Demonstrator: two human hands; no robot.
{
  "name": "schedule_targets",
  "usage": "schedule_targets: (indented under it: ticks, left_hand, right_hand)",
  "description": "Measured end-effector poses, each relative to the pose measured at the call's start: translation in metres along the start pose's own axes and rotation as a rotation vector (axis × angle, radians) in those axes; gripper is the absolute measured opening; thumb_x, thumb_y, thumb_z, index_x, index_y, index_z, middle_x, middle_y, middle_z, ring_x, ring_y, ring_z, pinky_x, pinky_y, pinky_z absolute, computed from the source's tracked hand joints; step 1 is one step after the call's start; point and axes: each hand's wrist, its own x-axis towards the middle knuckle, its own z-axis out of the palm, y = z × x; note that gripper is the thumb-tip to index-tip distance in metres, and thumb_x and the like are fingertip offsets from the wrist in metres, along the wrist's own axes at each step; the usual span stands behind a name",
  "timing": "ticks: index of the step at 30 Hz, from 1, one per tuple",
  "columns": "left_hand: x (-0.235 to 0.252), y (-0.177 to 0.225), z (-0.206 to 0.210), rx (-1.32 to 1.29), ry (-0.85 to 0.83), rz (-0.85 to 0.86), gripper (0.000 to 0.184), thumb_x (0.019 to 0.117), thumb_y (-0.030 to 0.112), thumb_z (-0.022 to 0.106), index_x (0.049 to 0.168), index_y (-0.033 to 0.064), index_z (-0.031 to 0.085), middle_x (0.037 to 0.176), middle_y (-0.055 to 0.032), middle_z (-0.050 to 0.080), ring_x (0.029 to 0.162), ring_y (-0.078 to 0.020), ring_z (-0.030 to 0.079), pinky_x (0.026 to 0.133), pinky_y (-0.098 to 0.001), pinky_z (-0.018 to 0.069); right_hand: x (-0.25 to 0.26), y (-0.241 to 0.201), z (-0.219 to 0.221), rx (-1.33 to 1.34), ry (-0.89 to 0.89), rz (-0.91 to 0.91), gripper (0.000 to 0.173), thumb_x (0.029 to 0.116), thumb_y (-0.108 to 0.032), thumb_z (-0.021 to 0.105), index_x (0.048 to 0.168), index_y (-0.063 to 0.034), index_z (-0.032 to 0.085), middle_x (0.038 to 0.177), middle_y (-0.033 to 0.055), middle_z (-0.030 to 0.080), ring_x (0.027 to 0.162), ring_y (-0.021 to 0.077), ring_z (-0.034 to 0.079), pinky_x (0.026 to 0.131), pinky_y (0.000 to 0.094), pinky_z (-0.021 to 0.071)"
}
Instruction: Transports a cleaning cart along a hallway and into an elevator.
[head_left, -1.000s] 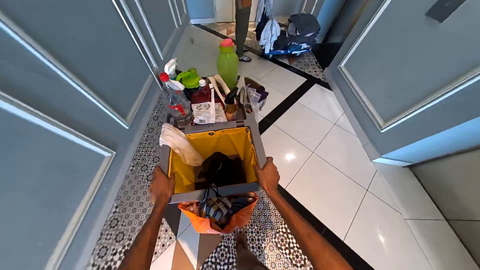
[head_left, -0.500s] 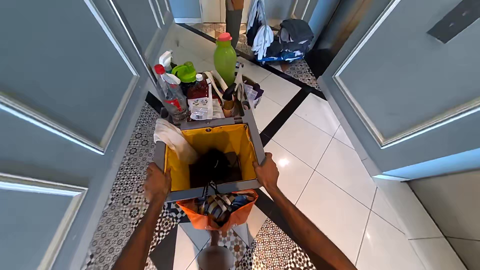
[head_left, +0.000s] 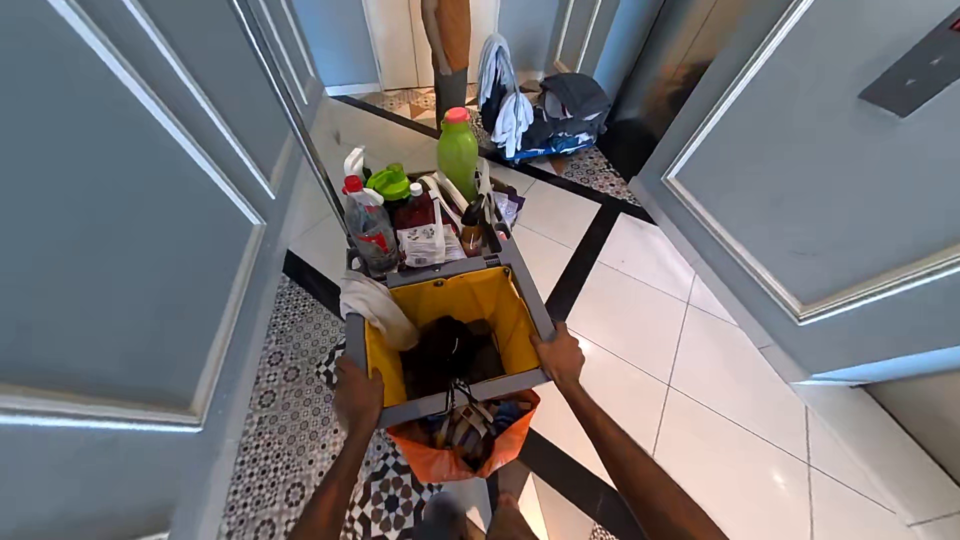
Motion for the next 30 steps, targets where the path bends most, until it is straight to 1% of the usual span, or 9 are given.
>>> schedule_targets:
  ticks: [4,8,12,17,20,22,25,28,30]
  left_hand:
    - [0.068,0.037,-0.002,-0.022,-0.004,0.008,0.080,0.0954,0.035,0.067,0.158,0.0006,0.030,0.152,-0.0244,0.047,0.124,-0.0409,0.061,0.096,-0.0589,0.0525]
    - [0.135,0.073,0.000,-0.049,0.001,0.019,0.079,0.0947,0.036,0.067,0.157,0.0029,0.032,0.150,-0.0229,0.050,0.123,-0.0406,0.062,0.095,-0.0601,0.0525]
    - [0.202,0.107,-0.002,-0.051,0.004,0.018,0.079,0.0944,0.035,0.068,0.157,0.0017,0.032,0.147,-0.0240,0.052,0.121,-0.0417,0.063,0.094,-0.0616,0.0524]
    - [0.281,0.155,-0.001,-0.069,0.020,0.034,0.076,0.0947,0.032,0.068,0.156,0.0034,0.034,0.148,-0.0236,0.052,0.123,-0.0414,0.062,0.095,-0.0622,0.0515]
    - [0.326,0.177,0.001,-0.077,0.027,0.050,0.074,0.0946,0.031,0.068,0.155,0.0028,0.036,0.146,-0.0245,0.053,0.123,-0.0426,0.061,0.095,-0.0631,0.0513]
    - [0.355,0.191,0.002,-0.065,0.021,0.050,0.074,0.0946,0.032,0.068,0.155,0.0033,0.036,0.145,-0.0229,0.054,0.122,-0.0416,0.062,0.095,-0.0627,0.0520]
    - [0.395,0.211,0.001,-0.070,0.018,0.057,0.073,0.0938,0.032,0.069,0.153,0.0025,0.038,0.144,-0.0241,0.055,0.119,-0.0424,0.063,0.093,-0.0620,0.0526]
    - [0.432,0.230,-0.001,-0.059,0.014,0.067,0.071,0.0927,0.031,0.070,0.151,0.0038,0.039,0.140,-0.0227,0.057,0.115,-0.0406,0.066,0.090,-0.0604,0.0542]
    - [0.455,0.242,-0.002,-0.056,-0.001,0.084,0.072,0.0920,0.030,0.070,0.151,0.0042,0.039,0.141,-0.0216,0.057,0.114,-0.0395,0.066,0.089,-0.0595,0.0546]
  right_hand:
    - [0.054,-0.053,0.010,0.047,-0.007,0.001,0.060,0.0856,-0.051,0.072,0.134,-0.0179,0.060,0.109,0.0138,0.073,0.103,0.0347,0.071,0.084,0.0597,0.0546]
    - [0.108,-0.101,0.021,0.083,-0.015,0.006,0.059,0.0845,-0.051,0.073,0.133,-0.0183,0.061,0.107,0.0130,0.074,0.101,0.0335,0.072,0.082,0.0588,0.0558]
    - [0.153,-0.156,0.029,0.129,-0.043,0.017,0.059,0.0869,-0.049,0.074,0.134,-0.0167,0.059,0.107,0.0142,0.074,0.101,0.0346,0.071,0.083,0.0584,0.0558]
    - [0.217,-0.218,0.033,0.156,-0.114,0.030,0.061,0.0907,-0.049,0.070,0.139,-0.0158,0.053,0.109,0.0149,0.073,0.103,0.0345,0.071,0.084,0.0575,0.0564]
    - [0.247,-0.249,0.040,0.177,-0.125,0.045,0.062,0.0915,-0.048,0.069,0.141,-0.0149,0.051,0.110,0.0155,0.073,0.102,0.0348,0.071,0.084,0.0575,0.0565]
    - [0.265,-0.269,0.044,0.184,-0.110,0.046,0.061,0.0915,-0.047,0.070,0.139,-0.0145,0.051,0.107,0.0153,0.073,0.100,0.0345,0.072,0.082,0.0571,0.0568]
    - [0.289,-0.298,0.051,0.195,-0.098,0.064,0.061,0.0909,-0.048,0.070,0.139,-0.0151,0.052,0.106,0.0152,0.073,0.099,0.0340,0.072,0.081,0.0566,0.0573]
    - [0.310,-0.323,0.058,0.213,-0.072,0.098,0.062,0.0894,-0.049,0.072,0.138,-0.0155,0.053,0.106,0.0155,0.073,0.099,0.0352,0.072,0.081,0.0571,0.0571]
    - [0.322,-0.339,0.061,0.217,-0.057,0.118,0.063,0.0890,-0.049,0.073,0.138,-0.0156,0.053,0.106,0.0162,0.073,0.099,0.0353,0.072,0.081,0.0569,0.0573]
